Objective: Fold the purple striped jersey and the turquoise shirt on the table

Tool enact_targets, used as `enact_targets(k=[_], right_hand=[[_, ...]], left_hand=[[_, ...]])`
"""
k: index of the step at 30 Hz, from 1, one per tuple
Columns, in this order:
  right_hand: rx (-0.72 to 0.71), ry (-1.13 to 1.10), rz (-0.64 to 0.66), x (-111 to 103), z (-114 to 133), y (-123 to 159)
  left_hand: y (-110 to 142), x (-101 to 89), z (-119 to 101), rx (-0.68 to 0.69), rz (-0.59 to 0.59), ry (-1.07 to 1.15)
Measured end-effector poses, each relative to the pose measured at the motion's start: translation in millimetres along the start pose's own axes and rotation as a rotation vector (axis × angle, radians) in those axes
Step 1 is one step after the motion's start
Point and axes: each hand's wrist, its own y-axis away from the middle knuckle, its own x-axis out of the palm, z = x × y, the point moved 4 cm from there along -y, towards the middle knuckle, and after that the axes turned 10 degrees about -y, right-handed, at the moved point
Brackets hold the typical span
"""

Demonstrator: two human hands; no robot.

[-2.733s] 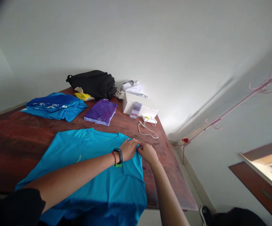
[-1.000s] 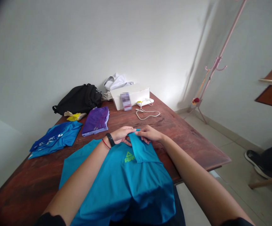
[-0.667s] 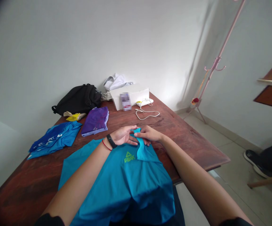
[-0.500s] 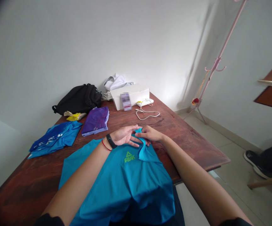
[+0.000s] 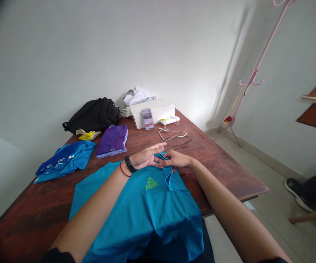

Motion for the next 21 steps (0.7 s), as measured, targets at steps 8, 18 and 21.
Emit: enact_targets(k=[8,18,21], right_hand=[[0.049,-0.111,0.006,2.8,-2.0,1.4],[-0.048,-0.268,-0.173,-7.3,0.4,2.7],[-0.074,-0.304,-0.223,-8.7,-1.3,1.7]], left_hand=[[-7.2,-5.5,3.8,-0.013,-0.2,-0.26],[-2.6,-12.8,21.1,-0.42,-0.18,-0.42],[-1.4,0.7,33.6,-0.504,0.05,-0.255]])
